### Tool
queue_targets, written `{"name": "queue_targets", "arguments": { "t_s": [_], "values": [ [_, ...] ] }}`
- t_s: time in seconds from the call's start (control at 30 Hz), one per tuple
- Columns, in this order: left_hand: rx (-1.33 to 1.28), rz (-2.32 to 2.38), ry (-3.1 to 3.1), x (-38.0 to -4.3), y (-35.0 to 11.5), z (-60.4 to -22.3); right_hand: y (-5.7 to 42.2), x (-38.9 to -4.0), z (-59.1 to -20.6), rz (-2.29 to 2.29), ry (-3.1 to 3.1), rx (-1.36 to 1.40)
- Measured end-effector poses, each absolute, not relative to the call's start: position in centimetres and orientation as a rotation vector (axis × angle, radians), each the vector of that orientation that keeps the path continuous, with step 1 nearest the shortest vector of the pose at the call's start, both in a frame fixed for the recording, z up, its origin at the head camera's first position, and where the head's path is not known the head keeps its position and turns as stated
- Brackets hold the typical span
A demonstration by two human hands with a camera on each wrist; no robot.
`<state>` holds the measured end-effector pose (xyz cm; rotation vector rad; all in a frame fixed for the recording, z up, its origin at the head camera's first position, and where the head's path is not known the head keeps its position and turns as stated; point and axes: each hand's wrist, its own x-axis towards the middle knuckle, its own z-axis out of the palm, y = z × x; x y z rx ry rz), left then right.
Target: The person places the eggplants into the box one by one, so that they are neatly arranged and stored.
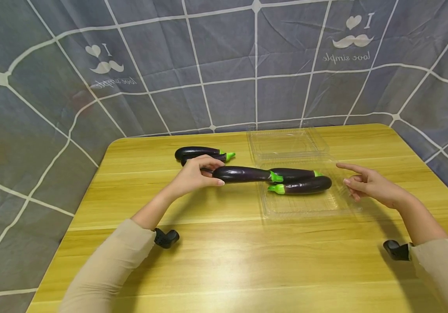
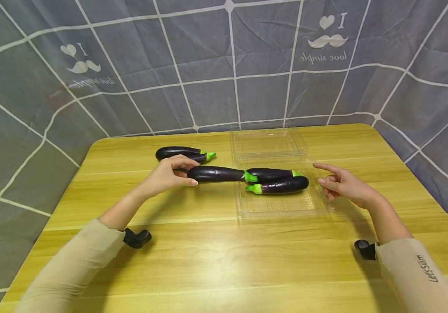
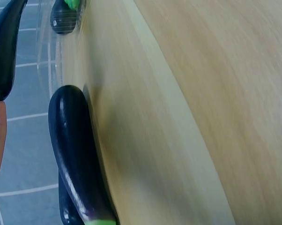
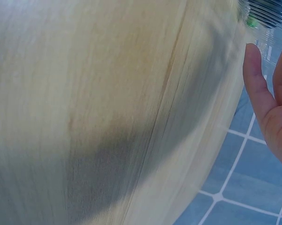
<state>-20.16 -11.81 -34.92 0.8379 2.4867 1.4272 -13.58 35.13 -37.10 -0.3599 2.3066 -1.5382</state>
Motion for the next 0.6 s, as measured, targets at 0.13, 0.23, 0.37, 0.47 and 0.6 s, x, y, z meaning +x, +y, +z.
{"name": "queue_targets", "arguments": {
  "t_s": [0.13,0.23,0.37,0.47,0.6],
  "values": [
    [0.845,1.400,2.489,-20.1,-11.2,-35.0,35.1,-13.6,-37.1,-1.536,2.305,-0.365],
    [0.856,1.409,2.466,-20.0,-10.7,-35.1,35.2,-13.7,-37.1,-1.536,2.303,-0.370],
    [0.868,1.417,2.442,-19.8,-10.1,-35.0,35.2,-13.7,-37.1,-1.531,2.304,-0.367],
    [0.869,1.412,2.436,-19.7,-9.6,-34.9,35.2,-13.7,-37.1,-1.532,2.300,-0.370],
    [0.884,1.412,2.428,-19.6,-9.0,-34.9,35.2,-13.8,-37.0,-1.534,2.296,-0.380]
  ]
}}
